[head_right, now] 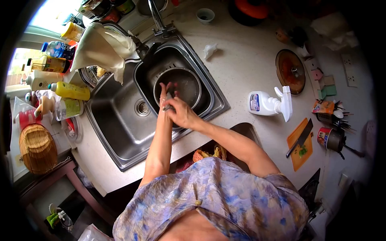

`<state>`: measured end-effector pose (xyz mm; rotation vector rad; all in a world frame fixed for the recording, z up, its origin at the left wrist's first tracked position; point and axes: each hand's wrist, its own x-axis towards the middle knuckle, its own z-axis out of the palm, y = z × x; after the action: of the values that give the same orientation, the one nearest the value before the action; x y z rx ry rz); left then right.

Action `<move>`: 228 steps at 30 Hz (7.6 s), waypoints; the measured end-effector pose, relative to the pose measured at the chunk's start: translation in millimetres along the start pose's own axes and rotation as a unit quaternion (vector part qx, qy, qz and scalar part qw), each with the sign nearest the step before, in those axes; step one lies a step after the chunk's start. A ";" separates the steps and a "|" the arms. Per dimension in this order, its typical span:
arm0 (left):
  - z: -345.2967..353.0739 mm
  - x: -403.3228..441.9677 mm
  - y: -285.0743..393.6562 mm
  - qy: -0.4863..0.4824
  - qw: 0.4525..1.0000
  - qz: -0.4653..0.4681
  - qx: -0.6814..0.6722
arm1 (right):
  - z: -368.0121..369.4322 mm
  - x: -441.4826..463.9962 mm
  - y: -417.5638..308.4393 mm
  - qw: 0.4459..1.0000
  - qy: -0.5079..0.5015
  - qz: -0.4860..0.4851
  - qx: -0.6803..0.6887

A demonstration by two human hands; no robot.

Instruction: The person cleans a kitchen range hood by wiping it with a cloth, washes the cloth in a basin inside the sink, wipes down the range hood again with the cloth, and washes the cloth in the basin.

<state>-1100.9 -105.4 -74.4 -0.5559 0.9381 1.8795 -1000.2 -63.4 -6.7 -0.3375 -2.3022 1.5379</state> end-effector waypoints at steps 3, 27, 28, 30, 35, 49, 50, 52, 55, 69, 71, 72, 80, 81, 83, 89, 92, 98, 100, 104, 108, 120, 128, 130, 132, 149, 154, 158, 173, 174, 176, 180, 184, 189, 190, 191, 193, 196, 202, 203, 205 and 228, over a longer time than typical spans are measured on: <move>-4.5 3.7 -3.0 -0.064 0.998 0.008 0.028 | -3.6 -2.4 -15.6 0.999 -0.032 -0.004 -0.022; 20.9 -40.5 27.6 0.137 0.848 0.198 0.473 | -10.0 54.1 61.9 0.867 -0.198 0.104 -0.446; 9.0 -24.3 23.7 0.089 0.870 0.205 0.440 | -15.1 51.5 53.9 0.866 -0.199 0.105 -0.446; 0.5 -6.0 19.2 0.011 0.909 0.194 0.368 | -29.0 45.5 42.1 0.954 -0.133 0.094 -0.251; 0.0 -13.2 21.5 -0.024 0.972 0.030 0.233 | -37.6 45.2 27.6 0.940 -0.099 0.235 0.227; 5.7 -35.7 47.4 -0.139 0.914 -0.059 0.376 | -51.7 42.9 31.7 0.957 -0.086 -0.159 -0.226; 10.2 -33.4 48.5 -0.163 0.900 -0.073 0.397 | -49.8 45.4 30.6 0.938 -0.170 -0.164 -0.254; 16.3 -34.3 44.5 -0.138 0.886 -0.066 0.437 | -41.6 45.9 46.3 0.926 -0.204 -0.196 -0.250; 34.4 -41.3 52.9 -0.144 0.824 -0.040 0.547 | -41.9 53.0 42.7 0.928 -0.231 -0.151 -0.251; 6.1 -21.4 21.6 -0.046 0.542 0.266 0.796 | -20.1 57.3 59.9 0.913 -0.217 -0.068 -0.340; 14.2 -31.6 17.9 -0.007 0.512 0.266 0.817 | -13.6 55.2 67.2 0.915 -0.214 -0.035 -0.339; 12.1 -30.9 15.6 0.000 0.497 0.276 0.823 | -13.6 53.3 65.3 0.916 -0.208 -0.036 -0.342; 5.5 -33.7 13.4 0.008 0.320 0.312 0.895 | -17.5 42.7 50.2 0.934 -0.228 0.105 -0.256; 6.0 -35.4 14.0 -0.007 0.295 0.313 0.903 | -16.4 39.9 51.1 0.941 -0.214 0.128 -0.230; 0.1 -32.6 13.0 -0.006 0.282 0.328 0.901 | -15.3 35.3 54.6 0.962 -0.182 0.137 -0.152; -0.1 -32.3 16.7 -0.055 0.244 0.408 0.878 | -10.1 36.2 63.8 0.952 -0.190 0.229 -0.069; -3.9 -28.7 18.9 -0.056 0.223 0.422 0.877 | -7.5 35.1 62.8 0.947 -0.184 0.258 -0.053; -4.4 -32.8 23.0 -0.090 0.179 0.499 0.843 | -16.4 29.8 45.4 0.901 -0.182 0.380 0.103; -7.8 -31.8 22.0 -0.086 0.173 0.511 0.838 | -17.2 29.1 39.3 0.881 -0.200 0.416 0.107; -0.9 -47.2 21.4 -0.068 0.177 0.533 0.825 | -29.4 27.5 12.2 0.875 -0.198 0.425 0.124; 6.5 -77.0 23.6 -0.069 0.268 0.528 0.803 | -5.6 16.5 4.2 0.952 -0.104 0.286 -0.039; -3.8 -217.8 159.2 -0.124 0.767 0.439 0.450 | 28.4 58.9 -157.8 0.996 -0.064 -0.059 0.035; -168.0 -165.1 108.7 0.166 0.408 0.228 0.868 | 154.9 -28.3 -86.7 0.944 -0.182 0.231 -0.152; -185.4 -158.2 114.4 0.164 0.595 0.225 0.754 | 173.2 -35.3 -65.3 0.978 -0.073 0.124 -0.151; -173.6 -171.9 132.6 0.055 0.780 0.201 0.590 | 158.3 -24.8 -88.6 0.985 -0.056 0.105 -0.124; -83.7 -211.0 105.8 -0.147 0.904 0.049 0.398 | 89.2 -79.8 -107.0 0.997 0.070 0.026 -0.026; 4.8 -277.6 18.0 -0.386 0.760 0.076 0.518 | 8.4 -170.5 -128.7 0.959 0.264 -0.091 0.044; 59.9 -339.3 -44.0 -0.538 0.615 0.134 0.561 | -73.0 -317.0 -197.2 0.906 0.345 0.063 0.237; 174.4 -439.6 -168.4 -0.336 0.224 0.566 0.718 | -93.5 -797.3 -421.4 0.630 0.767 0.039 -0.113; 190.3 -491.0 -182.5 -0.473 0.289 0.588 0.589 | -89.7 -799.0 -449.1 0.598 0.757 0.020 -0.263; 180.9 -620.6 -203.0 -0.491 0.414 0.610 0.465 | -70.1 -789.8 -508.1 0.497 0.754 0.012 -0.428; 163.8 -742.9 -204.4 -0.762 0.285 0.581 -0.030 | -4.0 -781.2 -591.4 0.671 0.554 -0.053 -0.491; 151.0 -774.3 -222.1 -0.805 0.204 0.537 -0.150 | 5.5 -760.3 -619.9 0.359 0.430 -0.079 -0.825; 146.1 -785.4 -228.4 -0.819 0.188 0.508 -0.191 | 6.8 -742.5 -627.3 0.347 0.387 -0.078 -0.851; 145.1 -787.4 -231.5 -0.823 0.187 0.499 -0.195 | 8.6 -743.0 -626.2 0.342 0.386 -0.070 -0.854; 144.0 -789.8 -232.0 -0.826 0.185 0.495 -0.198 | 8.7 -743.4 -626.2 0.341 0.386 -0.067 -0.855; 141.8 -791.8 -240.0 -0.824 0.190 0.490 -0.213 | 8.2 -746.7 -626.6 0.333 0.386 -0.061 -0.858; 137.8 -798.0 -255.0 -0.828 0.202 0.478 -0.215 | 7.0 -753.2 -621.6 0.326 0.399 -0.056 -0.855; 126.1 -804.5 -305.5 -0.808 0.267 0.476 -0.222 | -13.4 -778.9 -615.0 0.313 0.376 -0.052 -0.870; 118.6 -802.2 -303.8 -0.801 0.273 0.486 -0.219 | -11.5 -774.1 -615.5 0.317 0.371 -0.066 -0.870; 120.4 -805.5 -312.7 -0.805 0.282 0.477 -0.212 | -15.6 -784.9 -613.1 0.321 0.385 -0.061 -0.863; -7.2 -702.0 -519.1 -0.740 0.410 -0.291 0.446 | -89.1 -827.2 -364.8 0.563 0.782 -0.028 -0.266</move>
<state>-315.5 -347.7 220.2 1.2239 0.1886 0.3760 -211.6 -445.6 232.9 -1.1405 -1.0367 -0.0184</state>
